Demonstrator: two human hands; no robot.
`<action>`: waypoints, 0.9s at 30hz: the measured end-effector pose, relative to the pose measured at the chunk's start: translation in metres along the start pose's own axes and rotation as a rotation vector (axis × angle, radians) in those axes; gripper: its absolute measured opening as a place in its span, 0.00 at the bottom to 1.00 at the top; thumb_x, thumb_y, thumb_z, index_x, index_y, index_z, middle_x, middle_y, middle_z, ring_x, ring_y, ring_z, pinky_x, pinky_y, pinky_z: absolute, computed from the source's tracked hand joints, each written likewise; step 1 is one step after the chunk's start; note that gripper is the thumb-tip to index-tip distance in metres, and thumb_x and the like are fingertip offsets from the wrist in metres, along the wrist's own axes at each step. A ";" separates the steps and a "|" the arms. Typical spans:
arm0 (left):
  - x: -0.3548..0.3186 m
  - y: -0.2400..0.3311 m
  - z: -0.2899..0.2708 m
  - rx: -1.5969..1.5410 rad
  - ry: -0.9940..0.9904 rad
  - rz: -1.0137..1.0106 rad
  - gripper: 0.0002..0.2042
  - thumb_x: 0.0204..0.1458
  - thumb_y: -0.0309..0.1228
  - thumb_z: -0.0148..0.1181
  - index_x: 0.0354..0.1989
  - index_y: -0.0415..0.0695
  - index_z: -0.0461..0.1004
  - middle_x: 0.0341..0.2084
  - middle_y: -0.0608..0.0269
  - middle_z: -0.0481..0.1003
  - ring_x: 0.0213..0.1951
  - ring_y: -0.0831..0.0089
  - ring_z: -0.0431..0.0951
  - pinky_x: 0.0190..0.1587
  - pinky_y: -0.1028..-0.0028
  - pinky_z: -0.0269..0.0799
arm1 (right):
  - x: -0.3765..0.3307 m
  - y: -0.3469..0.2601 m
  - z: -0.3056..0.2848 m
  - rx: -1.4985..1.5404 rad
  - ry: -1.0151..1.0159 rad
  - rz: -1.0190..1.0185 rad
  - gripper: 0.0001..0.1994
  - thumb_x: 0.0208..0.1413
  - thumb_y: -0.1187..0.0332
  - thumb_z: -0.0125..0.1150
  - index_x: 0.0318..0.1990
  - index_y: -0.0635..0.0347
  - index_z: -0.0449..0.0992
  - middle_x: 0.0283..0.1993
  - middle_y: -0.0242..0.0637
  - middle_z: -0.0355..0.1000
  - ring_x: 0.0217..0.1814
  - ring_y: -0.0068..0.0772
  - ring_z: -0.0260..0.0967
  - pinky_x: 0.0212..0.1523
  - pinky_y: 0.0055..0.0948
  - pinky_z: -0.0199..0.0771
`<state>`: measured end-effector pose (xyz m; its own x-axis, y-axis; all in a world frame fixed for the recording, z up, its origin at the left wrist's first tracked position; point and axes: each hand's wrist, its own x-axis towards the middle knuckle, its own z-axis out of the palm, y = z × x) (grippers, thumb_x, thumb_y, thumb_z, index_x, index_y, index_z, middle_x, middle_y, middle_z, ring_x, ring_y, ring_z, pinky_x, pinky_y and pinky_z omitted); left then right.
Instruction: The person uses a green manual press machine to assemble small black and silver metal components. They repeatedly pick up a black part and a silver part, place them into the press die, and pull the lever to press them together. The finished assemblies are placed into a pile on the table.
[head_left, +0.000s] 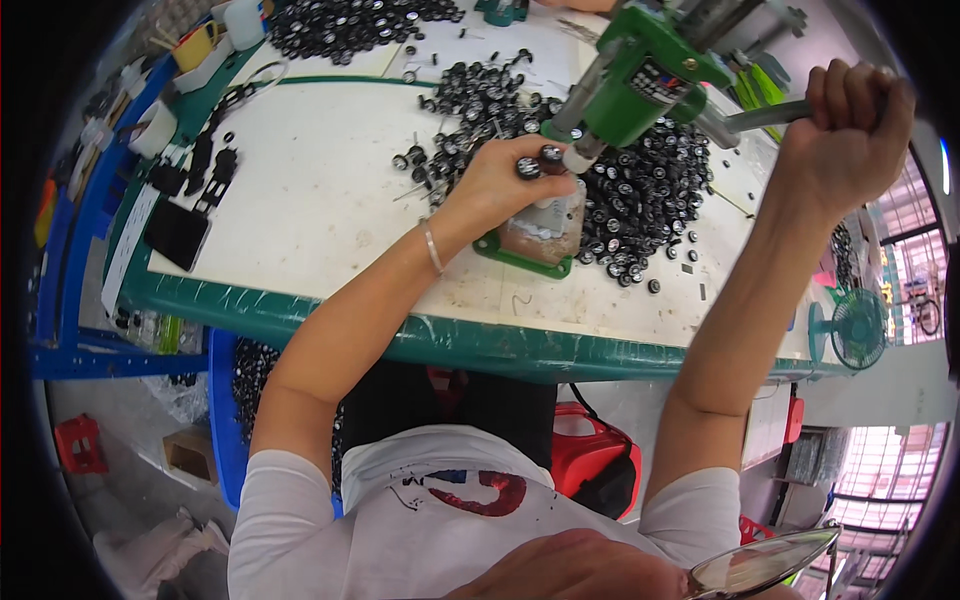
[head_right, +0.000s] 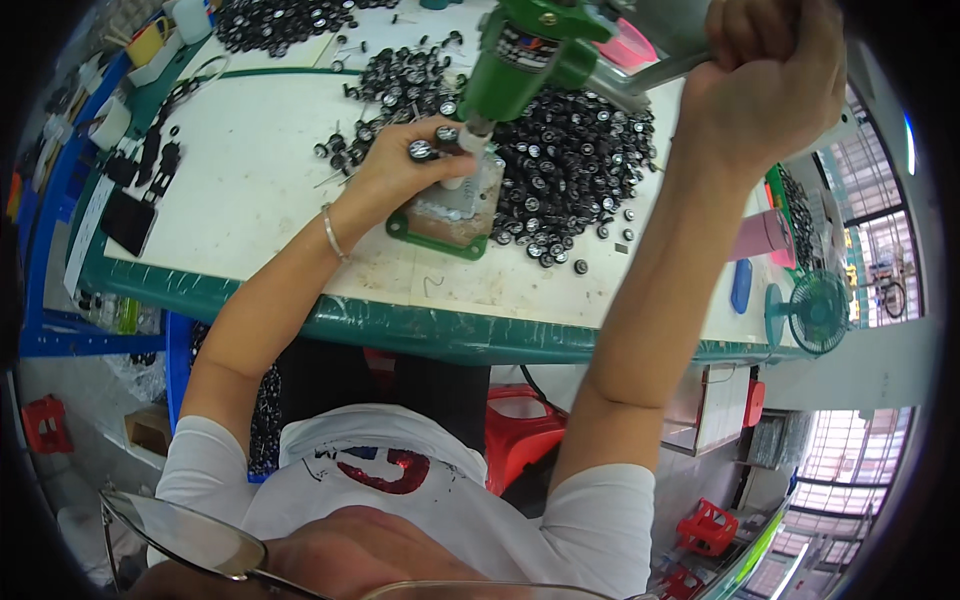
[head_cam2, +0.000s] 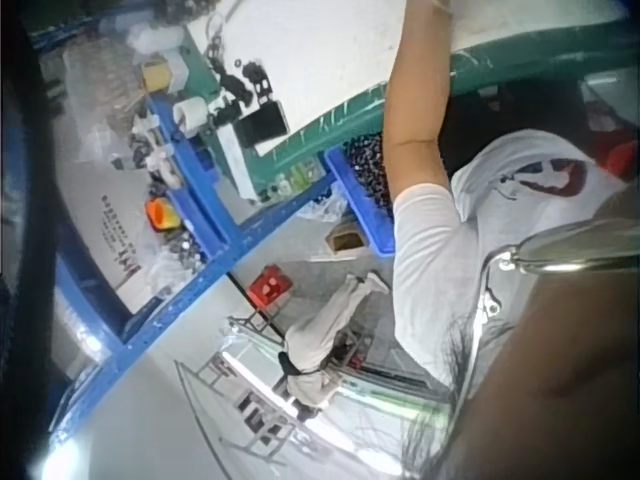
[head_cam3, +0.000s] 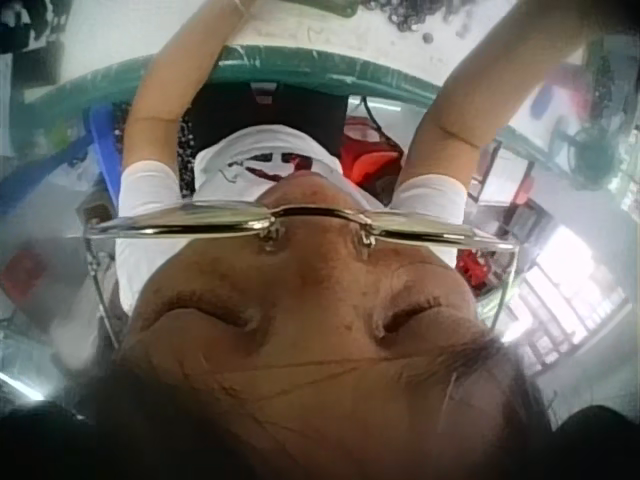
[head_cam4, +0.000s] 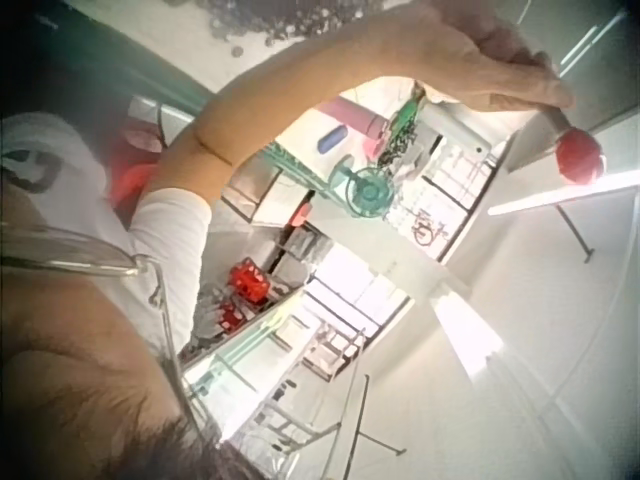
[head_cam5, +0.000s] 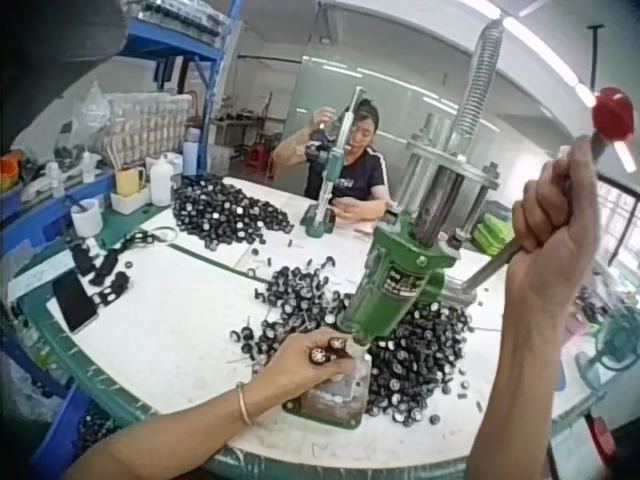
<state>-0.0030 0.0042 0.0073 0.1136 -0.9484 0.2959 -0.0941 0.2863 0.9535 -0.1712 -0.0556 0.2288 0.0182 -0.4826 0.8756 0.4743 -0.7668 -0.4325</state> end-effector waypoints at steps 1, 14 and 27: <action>-0.001 0.003 0.001 0.029 0.011 -0.012 0.15 0.43 0.31 0.70 0.41 0.41 0.79 0.29 0.68 0.79 0.31 0.81 0.74 0.36 0.77 0.71 | 0.010 0.003 -0.004 0.030 -0.015 0.049 0.11 0.59 0.67 0.53 0.27 0.63 0.66 0.17 0.24 0.45 0.17 0.17 0.39 0.18 0.20 0.39; -0.025 0.028 -0.078 -1.142 0.217 -0.355 0.10 0.59 0.31 0.52 0.40 0.36 0.72 0.41 0.52 0.75 0.36 0.80 0.76 0.15 0.88 0.59 | 0.042 0.095 -0.044 0.011 0.174 0.509 0.11 0.63 0.62 0.49 0.31 0.57 0.68 0.15 0.23 0.56 0.09 0.15 0.45 0.08 0.16 0.47; -0.266 0.073 -0.240 0.706 -0.358 -0.767 0.20 0.35 0.34 0.73 0.38 0.40 0.76 0.26 0.63 0.79 0.28 0.72 0.78 0.35 0.72 0.73 | -0.084 0.028 -0.120 -0.528 -0.042 0.619 0.15 0.59 0.62 0.57 0.50 0.61 0.75 0.37 0.29 0.72 0.32 0.18 0.67 0.32 0.19 0.65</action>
<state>0.1978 0.3098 0.0116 0.1010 -0.8581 -0.5035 -0.6783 -0.4296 0.5961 -0.2654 -0.0871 0.1176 0.1791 -0.8763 0.4473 -0.1102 -0.4696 -0.8759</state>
